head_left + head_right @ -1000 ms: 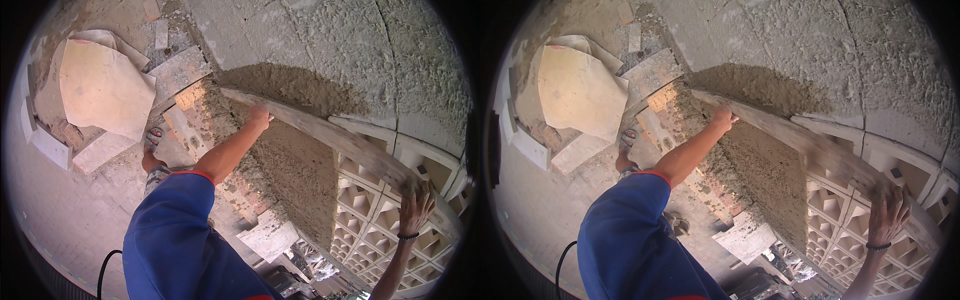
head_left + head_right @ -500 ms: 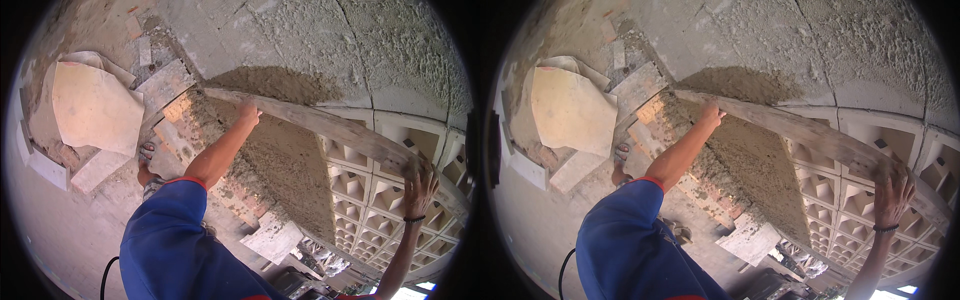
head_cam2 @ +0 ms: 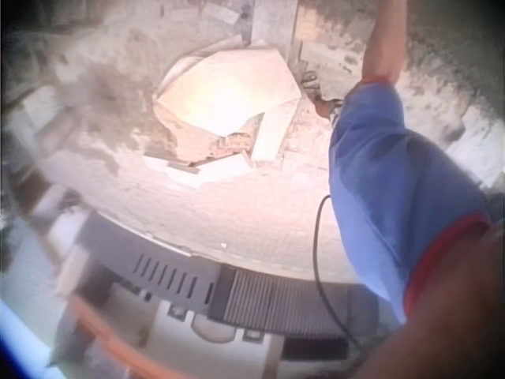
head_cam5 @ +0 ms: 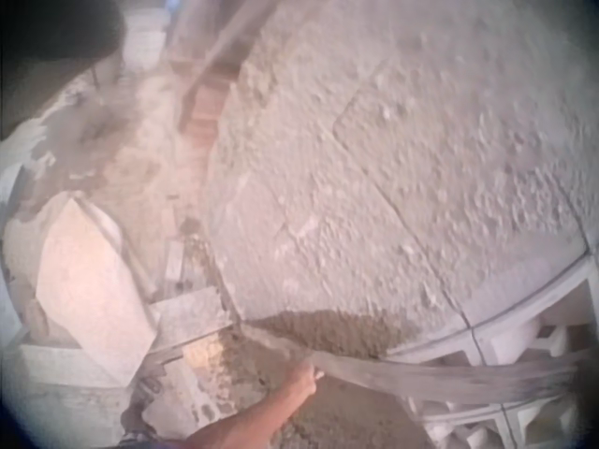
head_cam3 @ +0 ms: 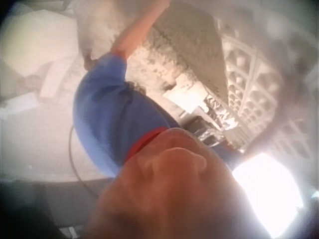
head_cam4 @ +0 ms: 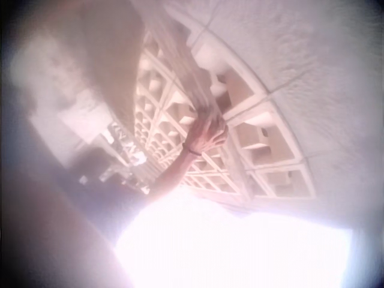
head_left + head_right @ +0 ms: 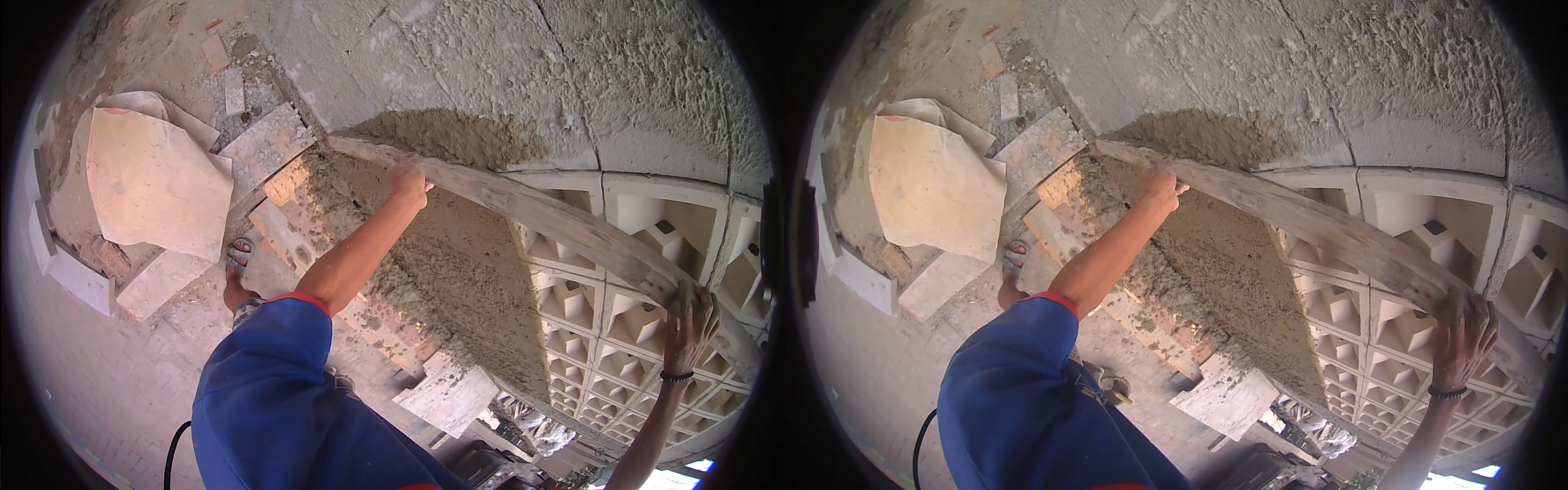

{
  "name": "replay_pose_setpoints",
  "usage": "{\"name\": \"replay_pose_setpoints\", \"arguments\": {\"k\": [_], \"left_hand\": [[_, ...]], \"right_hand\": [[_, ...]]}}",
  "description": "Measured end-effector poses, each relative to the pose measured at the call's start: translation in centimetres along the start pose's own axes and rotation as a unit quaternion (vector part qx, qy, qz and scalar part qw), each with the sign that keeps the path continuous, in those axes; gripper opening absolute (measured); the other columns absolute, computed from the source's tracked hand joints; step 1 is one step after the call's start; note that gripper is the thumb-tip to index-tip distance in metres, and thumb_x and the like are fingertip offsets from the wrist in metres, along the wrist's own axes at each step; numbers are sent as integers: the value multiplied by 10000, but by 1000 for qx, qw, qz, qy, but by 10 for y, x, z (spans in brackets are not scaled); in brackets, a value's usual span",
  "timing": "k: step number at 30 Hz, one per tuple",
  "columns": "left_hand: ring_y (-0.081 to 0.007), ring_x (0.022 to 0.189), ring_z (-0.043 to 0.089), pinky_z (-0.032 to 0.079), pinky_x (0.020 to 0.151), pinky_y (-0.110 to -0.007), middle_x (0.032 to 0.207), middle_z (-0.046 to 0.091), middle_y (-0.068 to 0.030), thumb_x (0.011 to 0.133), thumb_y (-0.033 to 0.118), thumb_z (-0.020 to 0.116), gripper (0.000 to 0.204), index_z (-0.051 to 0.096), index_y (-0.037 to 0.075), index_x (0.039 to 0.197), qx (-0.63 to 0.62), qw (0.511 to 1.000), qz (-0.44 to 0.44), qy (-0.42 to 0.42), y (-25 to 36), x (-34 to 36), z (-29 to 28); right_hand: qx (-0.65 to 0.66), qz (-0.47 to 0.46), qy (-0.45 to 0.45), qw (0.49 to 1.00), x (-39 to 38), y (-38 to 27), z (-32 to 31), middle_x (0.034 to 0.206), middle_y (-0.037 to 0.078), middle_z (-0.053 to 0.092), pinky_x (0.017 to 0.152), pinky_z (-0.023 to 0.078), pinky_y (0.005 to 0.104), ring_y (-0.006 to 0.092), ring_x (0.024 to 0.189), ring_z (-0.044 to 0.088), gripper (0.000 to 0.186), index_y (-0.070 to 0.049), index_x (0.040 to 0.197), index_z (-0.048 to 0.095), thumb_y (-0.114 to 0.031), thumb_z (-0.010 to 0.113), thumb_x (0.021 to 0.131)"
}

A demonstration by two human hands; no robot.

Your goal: The person scoops wet cement from a bucket using a trowel and applies it to a concrete floor. They then use a long wooden straightedge to level and smooth the cement surface, creating a flat finish.

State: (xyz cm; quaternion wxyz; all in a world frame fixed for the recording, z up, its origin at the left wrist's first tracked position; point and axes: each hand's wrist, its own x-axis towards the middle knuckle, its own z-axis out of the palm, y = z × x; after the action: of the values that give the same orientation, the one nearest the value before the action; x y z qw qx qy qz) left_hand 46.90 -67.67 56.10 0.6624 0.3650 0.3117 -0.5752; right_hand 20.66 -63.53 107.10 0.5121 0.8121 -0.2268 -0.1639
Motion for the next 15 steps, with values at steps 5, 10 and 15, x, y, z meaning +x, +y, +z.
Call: {"name": "replay_pose_setpoints", "arguments": {"k": [5,10,15], "left_hand": [[-284,835,654,474,442,-302,1229,536,-194,991,120,473,444,338,2,1398,17,999,-21,23,-1,17,-7],[-285,870,653,478,480,-326,1200,550,-188,985,119,495,405,409,-40,1348,63,990,14,125,10,107,-39],[-276,958,641,438,505,-327,1281,532,-197,983,79,494,442,369,-44,1388,277,961,0,4,23,78,-31]], "right_hand": [[18,-5,16,1000,9,-24,6,1259,96,508,1025,348,491,324,1207,467,585,-234,1313,564,-118,691,754],[49,-27,45,997,50,-74,17,1259,91,504,1040,340,490,315,1206,467,581,-238,1315,564,-108,688,762],[41,9,1,999,39,-64,9,1223,81,512,1025,351,492,302,1183,480,586,-279,1295,577,-100,693,749]]}}
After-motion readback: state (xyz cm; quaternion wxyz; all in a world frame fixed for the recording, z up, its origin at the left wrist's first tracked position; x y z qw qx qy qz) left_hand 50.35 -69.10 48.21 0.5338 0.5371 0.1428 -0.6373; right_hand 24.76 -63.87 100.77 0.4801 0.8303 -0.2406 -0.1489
